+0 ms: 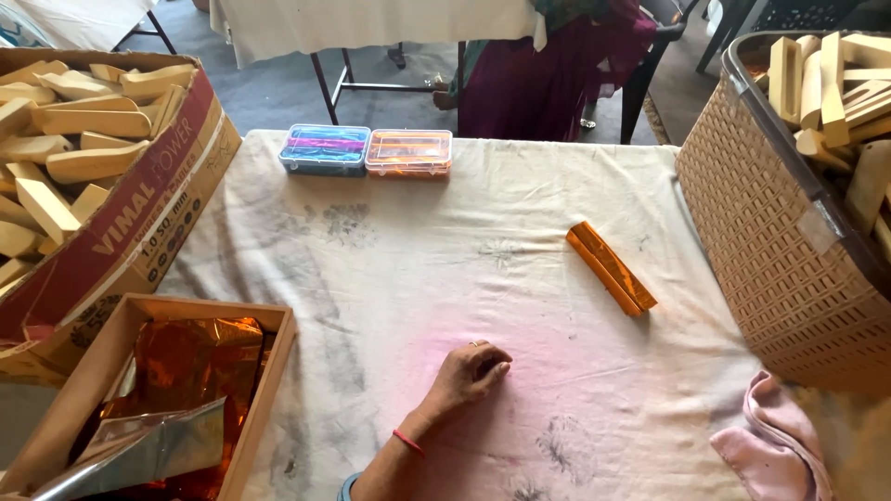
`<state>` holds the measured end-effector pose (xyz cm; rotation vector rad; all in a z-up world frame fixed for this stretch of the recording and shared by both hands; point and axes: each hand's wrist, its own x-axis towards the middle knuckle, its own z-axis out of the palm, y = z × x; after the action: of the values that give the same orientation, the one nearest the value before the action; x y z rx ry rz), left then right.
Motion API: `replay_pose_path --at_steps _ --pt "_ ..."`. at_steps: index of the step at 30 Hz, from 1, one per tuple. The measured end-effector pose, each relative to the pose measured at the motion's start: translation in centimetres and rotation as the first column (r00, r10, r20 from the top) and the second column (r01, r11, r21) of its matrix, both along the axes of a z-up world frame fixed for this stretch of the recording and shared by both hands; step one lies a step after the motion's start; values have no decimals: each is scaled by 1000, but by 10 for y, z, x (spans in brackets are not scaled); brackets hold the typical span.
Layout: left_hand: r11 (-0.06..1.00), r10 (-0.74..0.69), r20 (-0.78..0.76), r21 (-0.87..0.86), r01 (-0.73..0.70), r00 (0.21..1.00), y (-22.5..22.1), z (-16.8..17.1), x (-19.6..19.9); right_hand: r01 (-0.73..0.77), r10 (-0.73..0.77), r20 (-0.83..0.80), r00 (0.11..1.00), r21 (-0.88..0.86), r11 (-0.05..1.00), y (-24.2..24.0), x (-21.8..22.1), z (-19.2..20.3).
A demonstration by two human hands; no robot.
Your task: The person wraps small wooden pieces in gold foil and places them in a box.
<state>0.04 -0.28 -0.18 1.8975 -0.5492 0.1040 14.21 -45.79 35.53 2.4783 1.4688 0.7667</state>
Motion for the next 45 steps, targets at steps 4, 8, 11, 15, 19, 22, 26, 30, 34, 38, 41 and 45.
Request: replay_pose_path --at_steps 4,8,11,15,19,22,26,30,34,38,41,45 --pt "1000 30 -78 -5 -30 997 0 -2 -2 -58 58 -13 998 -29 998 97 -26 -53" --pt "992 32 -169 -113 -51 985 0 -23 9 -68 66 -23 998 -57 996 176 -64 -125" --pt "959 177 -85 -207 -191 980 1 0 2 -40 38 -26 999 -74 996 200 -83 -196" --pt "919 364 21 -170 -356 931 3 30 -11 26 -41 -168 985 -92 995 246 -113 -281" --pt "945 325 49 28 -327 944 2 28 -13 -59 89 -232 969 135 989 249 -135 -272" --pt "934 242 210 213 -287 947 0 29 -16 -22 45 -169 985 136 991 214 -137 -256" --pt "907 136 306 344 -243 942 -4 43 -26 335 -194 298 935 -556 761 132 -120 -147" --pt "887 96 296 408 -216 950 -2 28 -23 576 -549 249 798 -46 816 27 -61 -108" --pt "891 107 292 396 -222 950 -2 23 -19 706 -794 5 607 455 543 18 -29 -60" --pt "886 105 284 409 -219 953 -2 21 -17 799 -802 -202 562 382 464 -1 12 -67" --pt "887 100 288 407 -216 952 0 19 -15 748 -736 -228 638 409 522 -45 51 -96" --pt "889 100 274 408 -210 956 -1 15 -11 652 -684 -263 680 645 400 -90 53 -99"
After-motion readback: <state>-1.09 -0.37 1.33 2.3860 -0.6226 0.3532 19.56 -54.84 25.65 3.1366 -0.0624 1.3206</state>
